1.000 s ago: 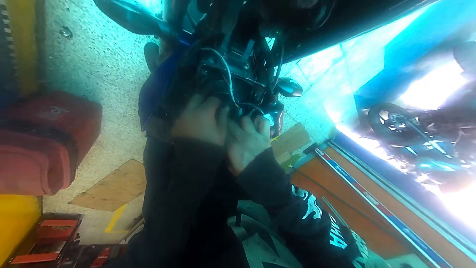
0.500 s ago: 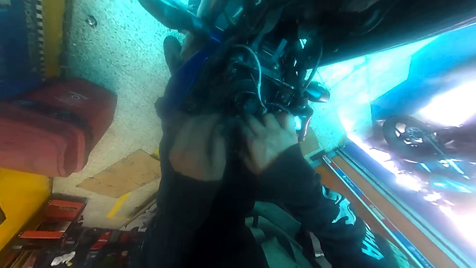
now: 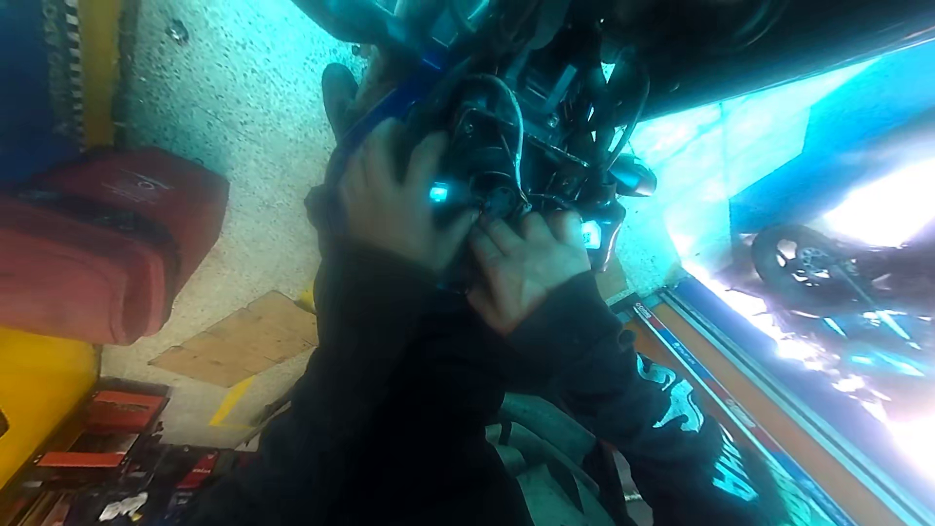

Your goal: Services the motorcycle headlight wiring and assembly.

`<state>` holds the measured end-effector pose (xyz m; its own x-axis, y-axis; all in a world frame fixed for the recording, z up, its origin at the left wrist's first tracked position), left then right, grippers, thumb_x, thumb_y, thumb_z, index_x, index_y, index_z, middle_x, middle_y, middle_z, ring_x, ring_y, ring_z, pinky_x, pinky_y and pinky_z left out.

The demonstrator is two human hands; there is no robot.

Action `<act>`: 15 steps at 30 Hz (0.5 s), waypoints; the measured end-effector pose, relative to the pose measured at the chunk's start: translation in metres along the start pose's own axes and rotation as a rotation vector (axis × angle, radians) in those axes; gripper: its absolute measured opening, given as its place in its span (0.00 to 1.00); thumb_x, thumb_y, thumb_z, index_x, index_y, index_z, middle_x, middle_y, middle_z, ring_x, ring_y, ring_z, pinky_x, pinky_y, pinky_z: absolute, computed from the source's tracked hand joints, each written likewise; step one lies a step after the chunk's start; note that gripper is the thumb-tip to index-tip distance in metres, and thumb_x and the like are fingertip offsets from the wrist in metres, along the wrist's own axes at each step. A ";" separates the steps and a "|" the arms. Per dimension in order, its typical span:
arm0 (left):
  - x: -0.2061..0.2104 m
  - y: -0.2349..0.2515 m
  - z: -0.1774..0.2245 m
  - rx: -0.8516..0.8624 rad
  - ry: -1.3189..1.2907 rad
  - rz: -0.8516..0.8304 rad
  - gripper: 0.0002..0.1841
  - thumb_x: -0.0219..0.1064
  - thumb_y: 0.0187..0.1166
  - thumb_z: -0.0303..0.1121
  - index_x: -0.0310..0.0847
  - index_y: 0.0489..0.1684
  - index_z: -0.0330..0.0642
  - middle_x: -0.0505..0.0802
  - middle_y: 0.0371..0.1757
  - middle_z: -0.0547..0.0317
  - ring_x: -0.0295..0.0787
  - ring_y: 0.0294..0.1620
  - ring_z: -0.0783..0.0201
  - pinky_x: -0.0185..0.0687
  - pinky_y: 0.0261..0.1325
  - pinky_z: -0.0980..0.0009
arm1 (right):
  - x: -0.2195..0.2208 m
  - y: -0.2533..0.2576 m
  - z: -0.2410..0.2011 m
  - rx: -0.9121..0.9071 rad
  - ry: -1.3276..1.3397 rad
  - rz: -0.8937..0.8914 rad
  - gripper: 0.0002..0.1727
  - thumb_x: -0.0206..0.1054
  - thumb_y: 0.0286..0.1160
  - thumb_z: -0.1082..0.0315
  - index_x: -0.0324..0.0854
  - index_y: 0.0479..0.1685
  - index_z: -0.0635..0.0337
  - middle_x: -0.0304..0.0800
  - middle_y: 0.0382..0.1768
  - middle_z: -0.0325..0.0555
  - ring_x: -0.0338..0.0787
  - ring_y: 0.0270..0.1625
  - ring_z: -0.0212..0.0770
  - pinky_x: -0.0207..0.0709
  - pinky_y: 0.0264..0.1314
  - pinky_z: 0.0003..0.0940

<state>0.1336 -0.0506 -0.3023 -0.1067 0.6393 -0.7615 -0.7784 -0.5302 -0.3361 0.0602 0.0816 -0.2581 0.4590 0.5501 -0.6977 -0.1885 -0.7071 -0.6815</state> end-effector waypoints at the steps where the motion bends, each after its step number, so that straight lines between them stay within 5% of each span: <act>1: 0.003 -0.002 0.001 -0.020 -0.008 0.013 0.41 0.84 0.54 0.56 0.82 0.72 0.50 0.80 0.73 0.31 0.78 0.72 0.33 0.72 0.72 0.39 | 0.000 0.000 0.000 0.001 0.006 -0.003 0.30 0.61 0.70 0.49 0.84 0.72 0.50 0.86 0.74 0.42 0.86 0.62 0.57 0.65 0.67 0.60; 10: 0.008 -0.010 -0.004 -0.040 -0.075 0.002 0.42 0.81 0.54 0.61 0.82 0.71 0.50 0.77 0.76 0.31 0.73 0.77 0.35 0.67 0.78 0.43 | 0.001 0.001 0.001 -0.068 0.000 -0.047 0.34 0.70 0.60 0.45 0.84 0.69 0.50 0.88 0.68 0.48 0.85 0.61 0.60 0.66 0.66 0.61; 15: 0.012 -0.011 0.009 -0.070 -0.035 0.025 0.42 0.81 0.55 0.62 0.82 0.72 0.52 0.76 0.77 0.31 0.70 0.80 0.33 0.62 0.81 0.39 | -0.001 -0.007 0.016 -0.176 0.050 0.026 0.29 0.72 0.60 0.51 0.85 0.64 0.51 0.89 0.65 0.54 0.86 0.57 0.61 0.68 0.62 0.61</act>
<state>0.1358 -0.0323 -0.3028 -0.1483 0.6438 -0.7506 -0.7304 -0.5830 -0.3558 0.0477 0.0929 -0.2565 0.4990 0.5111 -0.6998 -0.0478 -0.7901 -0.6111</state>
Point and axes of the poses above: each hand's wrist, its own y-axis towards the middle knuckle, its own x-axis out of the palm, z = x × y, the point moved 4 cm from there along y, towards the middle knuckle
